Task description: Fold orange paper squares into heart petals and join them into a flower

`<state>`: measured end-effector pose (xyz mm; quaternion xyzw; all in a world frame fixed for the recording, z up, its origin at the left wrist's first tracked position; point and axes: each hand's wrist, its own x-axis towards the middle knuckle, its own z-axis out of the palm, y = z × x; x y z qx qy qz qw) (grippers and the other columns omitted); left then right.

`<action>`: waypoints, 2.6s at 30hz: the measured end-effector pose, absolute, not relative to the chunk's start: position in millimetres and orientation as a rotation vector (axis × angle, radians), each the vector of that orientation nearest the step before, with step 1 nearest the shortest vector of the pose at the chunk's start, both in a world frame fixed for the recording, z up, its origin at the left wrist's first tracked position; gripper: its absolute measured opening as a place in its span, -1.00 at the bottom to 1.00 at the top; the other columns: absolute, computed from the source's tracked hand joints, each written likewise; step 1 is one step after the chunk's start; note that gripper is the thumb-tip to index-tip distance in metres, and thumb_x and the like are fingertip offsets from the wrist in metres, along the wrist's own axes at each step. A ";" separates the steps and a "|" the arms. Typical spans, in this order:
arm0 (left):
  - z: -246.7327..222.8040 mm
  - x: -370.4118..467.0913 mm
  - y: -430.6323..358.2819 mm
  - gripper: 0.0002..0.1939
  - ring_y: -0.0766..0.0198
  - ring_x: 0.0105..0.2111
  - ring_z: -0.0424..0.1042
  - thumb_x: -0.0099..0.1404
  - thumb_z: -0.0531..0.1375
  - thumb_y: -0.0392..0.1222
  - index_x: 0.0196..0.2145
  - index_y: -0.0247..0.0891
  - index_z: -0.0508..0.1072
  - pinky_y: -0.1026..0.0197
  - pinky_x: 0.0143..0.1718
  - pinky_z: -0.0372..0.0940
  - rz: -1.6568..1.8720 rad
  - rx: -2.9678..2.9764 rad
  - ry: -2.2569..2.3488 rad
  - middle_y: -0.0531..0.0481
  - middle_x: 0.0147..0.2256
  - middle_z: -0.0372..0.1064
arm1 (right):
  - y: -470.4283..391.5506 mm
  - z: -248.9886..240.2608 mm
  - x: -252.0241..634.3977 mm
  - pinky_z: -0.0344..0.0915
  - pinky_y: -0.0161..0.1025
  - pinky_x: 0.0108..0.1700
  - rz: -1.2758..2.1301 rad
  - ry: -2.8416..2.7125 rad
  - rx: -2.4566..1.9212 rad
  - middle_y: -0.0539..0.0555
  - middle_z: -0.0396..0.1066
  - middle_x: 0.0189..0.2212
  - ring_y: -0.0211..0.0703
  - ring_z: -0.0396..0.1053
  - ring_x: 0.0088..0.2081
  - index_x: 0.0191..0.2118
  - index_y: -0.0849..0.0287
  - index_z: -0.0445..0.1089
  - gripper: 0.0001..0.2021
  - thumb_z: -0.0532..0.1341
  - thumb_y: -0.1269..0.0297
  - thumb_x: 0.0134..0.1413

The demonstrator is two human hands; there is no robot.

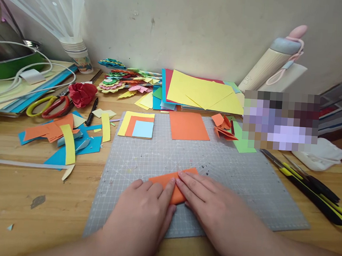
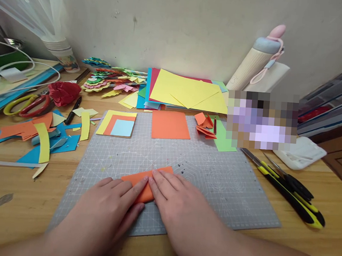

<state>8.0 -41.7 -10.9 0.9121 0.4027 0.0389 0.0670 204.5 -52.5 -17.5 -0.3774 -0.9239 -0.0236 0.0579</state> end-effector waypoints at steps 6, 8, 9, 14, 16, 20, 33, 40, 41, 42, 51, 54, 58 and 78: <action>-12.3 8.7 -38.8 -0.68 0.07 -0.45 0.46 0.32 0.06 -0.25 0.00 -0.33 0.42 -0.05 -0.41 0.40 0.109 2.753 1.216 -0.07 -0.41 0.49 | -51.2 -14.4 203.9 0.45 -0.05 -0.01 -0.112 -2.798 -1.142 0.25 0.35 0.09 0.06 0.38 0.05 0.06 0.43 0.36 -0.52 -0.11 0.62 0.10; -13.1 8.2 -39.3 -0.67 0.07 -0.46 0.46 0.32 0.07 -0.24 0.00 -0.34 0.42 -0.04 -0.42 0.40 0.105 2.768 1.209 -0.07 -0.42 0.49 | -51.2 -14.1 203.9 0.45 -0.06 -0.02 -0.130 -2.787 -1.138 0.25 0.36 0.08 0.05 0.39 0.04 0.05 0.42 0.38 -0.51 -0.11 0.62 0.09; -13.3 8.0 -39.7 -0.67 0.07 -0.47 0.46 0.32 0.07 -0.24 0.00 -0.35 0.42 -0.03 -0.43 0.40 0.105 2.776 1.204 -0.07 -0.43 0.48 | -51.2 -14.0 203.8 0.45 -0.07 -0.02 -0.134 -2.784 -1.136 0.24 0.36 0.08 0.04 0.39 0.04 0.05 0.42 0.38 -0.51 -0.12 0.62 0.08; -13.1 8.0 -40.9 -0.68 0.08 -0.49 0.46 0.30 0.09 -0.26 -0.02 -0.37 0.44 -0.02 -0.45 0.41 0.109 2.802 1.195 -0.07 -0.45 0.48 | -50.9 -13.0 203.5 0.47 -0.05 -0.04 -0.129 -2.790 -1.135 0.24 0.36 0.07 0.06 0.40 0.03 0.05 0.43 0.38 -0.51 -0.12 0.63 0.08; -13.3 8.0 -40.6 -0.67 0.07 -0.49 0.46 0.31 0.09 -0.26 -0.01 -0.38 0.43 -0.03 -0.45 0.41 0.104 2.795 1.201 -0.07 -0.45 0.48 | -51.0 -12.6 203.6 0.47 -0.05 -0.05 -0.132 -2.785 -1.138 0.24 0.37 0.07 0.06 0.40 0.03 0.05 0.43 0.39 -0.51 -0.12 0.63 0.08; -13.8 7.6 -40.4 -0.69 0.07 -0.48 0.46 0.31 0.07 -0.26 -0.03 -0.35 0.44 -0.04 -0.45 0.41 0.091 2.784 1.190 -0.06 -0.45 0.47 | -51.6 -12.8 203.7 0.46 -0.05 -0.03 -0.132 -2.781 -1.151 0.24 0.36 0.08 0.06 0.39 0.04 0.05 0.43 0.38 -0.51 -0.12 0.62 0.10; -12.4 7.5 -41.3 -0.68 0.07 -0.46 0.47 0.33 0.07 -0.26 -0.01 -0.35 0.43 -0.05 -0.42 0.41 0.076 2.773 1.198 -0.09 -0.41 0.49 | -52.9 -15.0 204.1 0.42 0.00 0.01 -0.034 -2.797 -1.176 0.26 0.29 0.13 0.08 0.33 0.10 0.11 0.45 0.31 -0.50 -0.09 0.64 0.08; -11.6 7.3 -40.9 -0.68 0.08 -0.47 0.46 0.32 0.06 -0.28 0.00 -0.37 0.42 -0.04 -0.43 0.41 0.038 2.799 1.175 -0.09 -0.42 0.49 | -53.1 -15.6 205.2 0.41 0.04 0.03 0.049 -2.791 -1.199 0.29 0.25 0.16 0.11 0.30 0.12 0.14 0.45 0.28 -0.49 -0.09 0.64 0.07; -11.5 7.5 -40.8 -0.68 0.08 -0.47 0.46 0.33 0.06 -0.28 -0.01 -0.36 0.42 -0.03 -0.43 0.41 0.033 2.796 1.181 -0.08 -0.42 0.49 | -52.9 -15.6 205.1 0.41 0.03 0.03 0.042 -2.795 -1.202 0.29 0.25 0.16 0.11 0.30 0.12 0.14 0.45 0.28 -0.49 -0.09 0.64 0.07; -11.4 7.7 -40.6 -0.68 0.08 -0.46 0.46 0.33 0.06 -0.27 -0.01 -0.36 0.42 -0.03 -0.43 0.41 0.024 2.792 1.183 -0.08 -0.42 0.49 | -52.7 -15.4 205.0 0.41 0.03 0.03 0.032 -2.798 -1.199 0.28 0.26 0.15 0.11 0.31 0.11 0.14 0.45 0.28 -0.49 -0.09 0.64 0.07; -12.8 6.9 -41.5 -0.66 0.07 -0.44 0.47 0.35 0.04 -0.25 0.04 -0.36 0.40 -0.03 -0.40 0.40 0.012 2.787 1.193 -0.10 -0.39 0.49 | -51.6 -15.3 204.4 0.40 0.03 0.04 -0.005 -2.812 -1.188 0.27 0.25 0.16 0.12 0.30 0.12 0.13 0.46 0.28 -0.48 -0.09 0.63 0.06; -12.7 6.5 -40.9 -0.66 0.08 -0.44 0.47 0.34 0.05 -0.25 0.03 -0.36 0.41 -0.02 -0.40 0.40 0.018 2.789 1.192 -0.10 -0.40 0.49 | -51.4 -15.2 204.8 0.41 0.02 0.03 0.006 -2.821 -1.181 0.27 0.25 0.16 0.11 0.30 0.12 0.13 0.46 0.28 -0.49 -0.10 0.63 0.06; -13.6 8.0 -38.7 -0.66 0.09 -0.43 0.48 0.35 0.05 -0.24 0.03 -0.36 0.41 -0.01 -0.39 0.40 -0.008 2.788 1.188 -0.11 -0.39 0.50 | -51.7 -14.5 204.9 0.40 0.03 0.04 0.029 -2.839 -1.187 0.28 0.24 0.16 0.12 0.29 0.12 0.14 0.47 0.27 -0.48 -0.09 0.63 0.05; -8.8 2.4 -49.6 -0.67 0.11 -0.55 0.44 0.31 0.13 -0.28 0.00 -0.46 0.45 0.08 -0.55 0.35 -0.209 3.004 1.168 -0.09 -0.49 0.45 | -53.0 -16.1 204.9 0.43 0.03 0.00 0.027 -2.796 -1.187 0.30 0.27 0.14 0.14 0.32 0.10 0.11 0.46 0.31 -0.49 -0.09 0.65 0.05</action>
